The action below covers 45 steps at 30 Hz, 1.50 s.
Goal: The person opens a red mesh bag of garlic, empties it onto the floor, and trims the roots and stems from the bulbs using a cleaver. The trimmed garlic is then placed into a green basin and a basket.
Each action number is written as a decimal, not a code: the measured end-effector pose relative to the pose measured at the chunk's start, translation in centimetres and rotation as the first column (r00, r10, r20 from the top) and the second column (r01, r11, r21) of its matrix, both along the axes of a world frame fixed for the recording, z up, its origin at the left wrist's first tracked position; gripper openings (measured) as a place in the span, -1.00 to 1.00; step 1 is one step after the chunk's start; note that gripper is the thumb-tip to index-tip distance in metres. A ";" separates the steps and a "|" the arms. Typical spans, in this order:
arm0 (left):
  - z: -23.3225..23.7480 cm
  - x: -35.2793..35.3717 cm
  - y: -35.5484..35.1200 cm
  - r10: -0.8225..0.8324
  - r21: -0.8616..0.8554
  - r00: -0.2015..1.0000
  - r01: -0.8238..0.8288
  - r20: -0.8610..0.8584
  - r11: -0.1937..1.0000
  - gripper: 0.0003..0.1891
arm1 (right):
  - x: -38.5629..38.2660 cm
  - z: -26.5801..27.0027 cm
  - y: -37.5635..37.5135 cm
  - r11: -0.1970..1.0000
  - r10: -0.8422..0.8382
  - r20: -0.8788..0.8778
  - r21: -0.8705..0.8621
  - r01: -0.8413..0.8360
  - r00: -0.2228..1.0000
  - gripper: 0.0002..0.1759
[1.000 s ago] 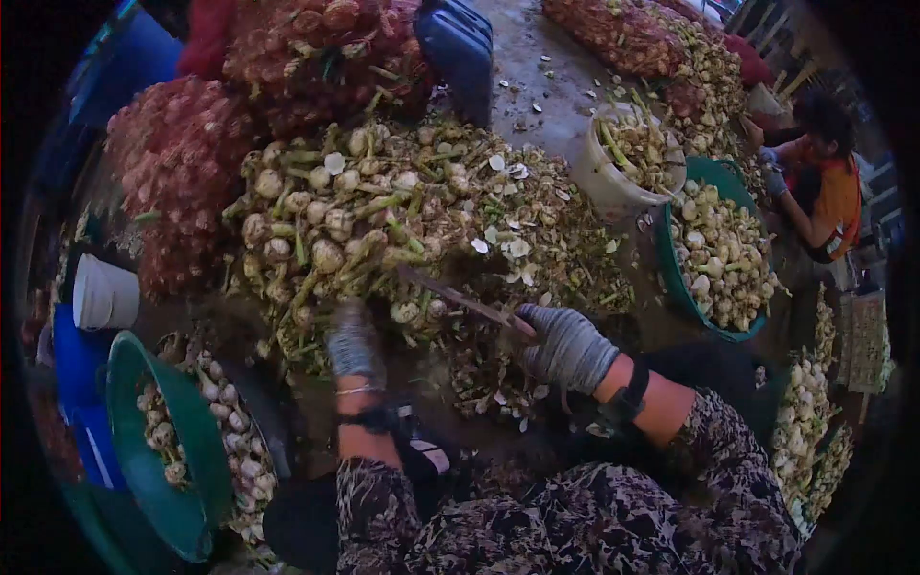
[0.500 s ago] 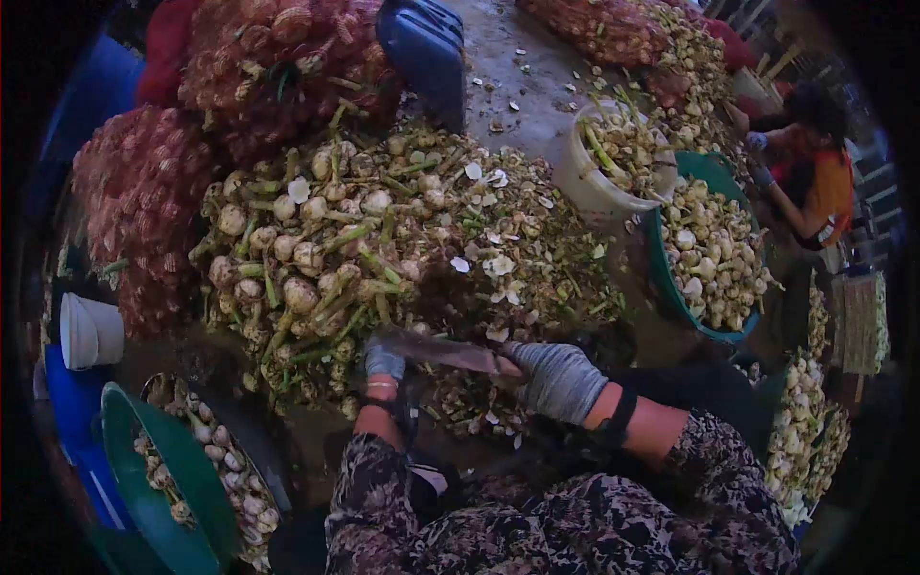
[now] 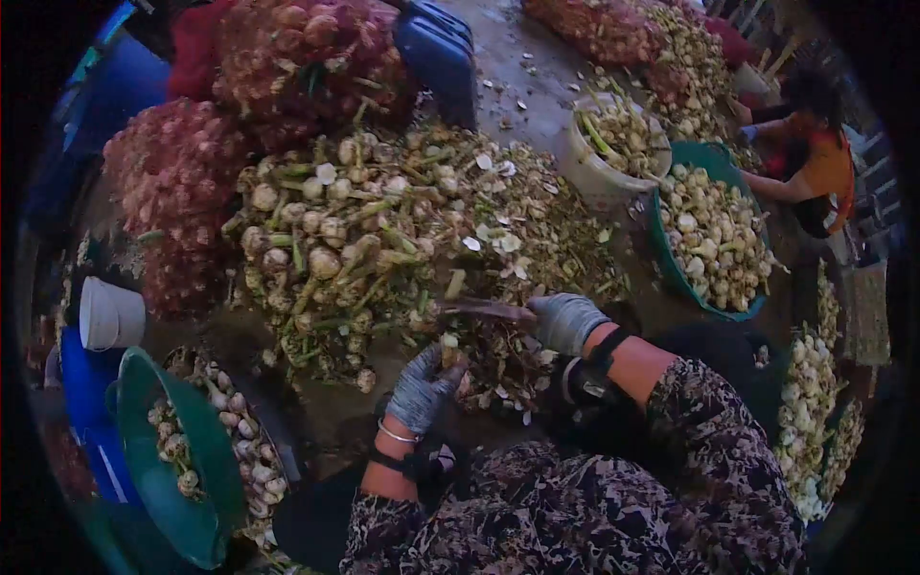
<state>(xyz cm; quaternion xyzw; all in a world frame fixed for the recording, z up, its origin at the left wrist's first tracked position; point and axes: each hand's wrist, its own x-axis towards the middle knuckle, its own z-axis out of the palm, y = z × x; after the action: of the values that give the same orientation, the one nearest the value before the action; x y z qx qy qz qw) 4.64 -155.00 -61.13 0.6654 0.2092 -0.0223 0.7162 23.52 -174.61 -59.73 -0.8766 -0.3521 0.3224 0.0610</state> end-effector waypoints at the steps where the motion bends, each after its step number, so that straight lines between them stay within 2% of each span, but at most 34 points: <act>1: 0.3 -0.3 0.7 -0.044 0.068 0.999 0.046 -0.029 0.997 -0.72 | -0.3 0.6 0.4 1.000 0.007 0.008 0.006 -0.007 1.000 -0.57; 3: 0.1 -0.8 0.9 -0.096 0.130 0.995 0.097 -0.018 0.987 -0.68 | -1.5 1.5 0.7 0.964 -0.129 -0.123 0.218 0.154 0.984 -0.47; 4: -0.2 -0.6 0.7 -0.158 0.194 0.987 0.157 -0.013 0.968 -0.63 | -2.5 2.6 1.3 0.966 -0.123 -0.116 0.212 0.146 0.986 -0.47; 5: -0.7 -0.2 0.4 -0.157 0.189 0.987 0.156 -0.007 0.969 -0.63 | -4.1 4.0 2.2 0.872 -0.161 -0.259 0.414 0.261 0.952 -0.54; 6: -1.3 0.4 0.2 -0.238 0.210 0.971 0.237 -0.021 0.949 -0.55 | -5.1 4.7 3.0 0.720 -0.164 -0.405 0.574 0.390 0.899 -0.59; 7: -1.6 0.6 -0.1 -0.322 0.229 0.946 0.322 -0.042 0.918 -0.47 | -5.3 4.5 3.4 0.717 -0.173 -0.407 0.572 0.398 0.897 -0.59; 8: -0.1 0.4 -0.6 -0.333 0.227 0.942 0.335 -0.047 0.915 -0.47 | -5.2 4.0 3.9 0.733 -0.111 -0.461 0.560 0.385 0.881 -0.59; 9: 1.7 -0.2 -1.0 -0.233 0.236 0.969 0.209 0.077 0.949 -0.41 | -5.0 3.7 4.0 0.748 -0.046 -0.512 0.552 0.369 0.858 -0.58; 10: 3.0 -0.4 -1.2 -0.123 0.231 0.971 0.075 0.205 0.970 -0.35 | -4.7 3.7 3.9 0.744 -0.048 -0.513 0.554 0.373 0.857 -0.58; 11: 3.2 -0.5 -1.1 -0.124 0.236 0.971 0.074 0.206 0.969 -0.35 | -4.4 3.7 4.0 0.641 -0.105 -0.674 0.516 0.568 0.731 -0.60; 12: 3.2 -0.8 -0.9 -0.015 -0.101 0.956 0.046 0.292 0.994 -0.33 | -4.2 3.7 4.1 0.522 -0.130 -0.811 0.433 0.735 0.570 -0.63; 13: 3.3 -1.0 -0.6 0.117 -0.428 0.935 0.041 0.335 0.903 -0.30 | -4.4 5.7 4.0 0.452 -0.129 -0.952 0.191 0.871 0.276 -0.67; 14: 3.1 -0.9 -0.8 0.122 -0.426 0.934 0.035 0.336 0.904 -0.30 | -4.2 4.8 3.8 0.457 -0.126 -0.953 0.192 0.869 0.277 -0.67; 16: 1.9 -0.2 -1.4 0.177 -0.316 0.935 -0.075 0.308 0.946 -0.27 | -3.8 1.9 3.7 0.572 -0.265 -0.963 -0.114 0.812 0.051 -0.60; 17: 1.5 0.2 -1.4 0.168 -0.282 0.938 -0.081 0.302 0.956 -0.32 | -4.7 0.7 3.7 0.542 -0.200 -0.980 -0.125 0.831 -0.018 -0.56; 18: 1.5 0.5 -1.3 0.170 -0.284 0.938 -0.082 0.303 0.955 -0.32 | -5.1 0.8 3.9 0.543 -0.201 -0.979 -0.125 0.830 -0.016 -0.56; 20: 1.5 1.0 -1.1 0.205 -0.408 0.923 -0.059 0.324 0.911 -0.38 | -5.6 0.9 4.0 0.718 -0.304 -0.826 0.129 0.684 0.475 -0.58; 21: 1.6 0.9 -1.2 0.205 -0.410 0.924 -0.059 0.322 0.910 -0.38 | -5.9 -3.5 3.7 0.621 -0.113 -0.612 0.572 0.536 0.783 -0.64; 22: 1.9 0.6 -1.3 0.242 -0.502 0.915 -0.050 0.324 0.863 -0.39 | -5.7 -1.2 3.4 0.620 -0.113 -0.614 0.571 0.538 0.781 -0.64; 23: 2.1 0.5 -1.2 0.277 -0.587 0.905 -0.038 0.322 0.808 -0.41 | -5.5 1.4 2.7 0.733 -0.141 -0.360 0.588 0.342 0.922 -0.69; 24: 1.8 0.6 -0.7 0.273 -0.586 0.907 -0.037 0.320 0.810 -0.41 | -5.4 4.5 2.5 0.833 -0.123 -0.076 0.534 0.144 0.990 -0.74; 25: 1.2 1.0 0.0 0.093 -0.416 0.921 0.080 0.379 0.906 -0.41 | -5.3 6.7 2.5 0.833 -0.125 -0.077 0.533 0.147 0.989 -0.74; 26: 0.6 1.2 0.4 -0.094 -0.231 0.910 0.200 0.403 0.952 -0.40 | -5.2 8.5 2.4 0.908 -0.026 -0.119 0.412 0.074 0.993 -0.78; 27: -0.1 1.1 0.3 -0.049 -0.280 0.912 0.176 0.408 0.943 -0.41 | -5.1 9.4 2.3 0.958 0.065 -0.174 0.286 -0.012 0.983 -0.82; 28: -0.7 0.8 0.1 0.022 -0.373 0.917 0.141 0.399 0.917 -0.42 | -5.1 9.5 2.2 0.959 0.059 -0.179 0.283 -0.006 0.982 -0.82; 30: -1.8 0.3 0.0 0.099 -0.486 0.919 0.107 0.380 0.868 -0.43 | -5.1 9.5 1.8 0.908 0.296 0.037 0.298 -0.293 0.954 -0.80; 34: -4.5 -0.4 0.3 0.074 -0.500 0.932 0.123 0.356 0.857 -0.47 | -5.2 8.8 1.7 0.892 0.289 0.068 0.342 -0.295 0.955 -0.82; 36: -5.9 -0.9 0.4 0.018 -0.450 0.943 0.141 0.331 0.882 -0.48 | -5.2 8.7 2.1 0.932 0.291 -0.025 0.231 -0.278 0.956 -0.83; 37: -6.7 -1.2 0.5 -0.027 -0.399 0.949 0.158 0.314 0.903 -0.49 | -5.2 8.3 2.0 0.933 0.288 -0.029 0.233 -0.274 0.957 -0.83; 39: -8.4 -1.4 0.6 -0.151 -0.214 0.951 0.212 0.270 0.954 -0.51 | -4.8 6.7 2.1 0.921 0.304 0.053 0.238 -0.308 0.951 -0.82; 41: -10.0 -1.7 0.6 -0.317 0.101 0.931 0.303 0.179 0.948 -0.52 | -4.2 5.8 1.7 0.905 0.324 0.093 0.259 -0.337 0.942 -0.82; 42: -10.8 -2.0 0.6 -0.416 0.315 0.904 0.368 0.096 0.875 -0.53 | -4.1 5.3 1.5 0.886 0.347 0.130 0.279 -0.370 0.929 -0.82; 44: -9.8 -1.7 0.3 -0.558 0.686 0.817 0.488 -0.143 0.539 -0.54 | -4.1 4.6 1.5 0.887 0.346 0.160 0.265 -0.378 0.924 -0.82; 45: -9.0 -2.3 0.0 -0.556 0.689 0.818 0.486 -0.144 0.537 -0.54 | -4.1 4.1 1.4 0.890 0.342 0.185 0.251 -0.380 0.922 -0.81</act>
<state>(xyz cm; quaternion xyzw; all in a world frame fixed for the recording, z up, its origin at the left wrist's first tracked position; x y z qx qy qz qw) 2.35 -154.97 -70.12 0.9164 -0.0397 -0.1230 0.3788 19.43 -173.21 -55.61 -0.7977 -0.5547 0.2144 0.1003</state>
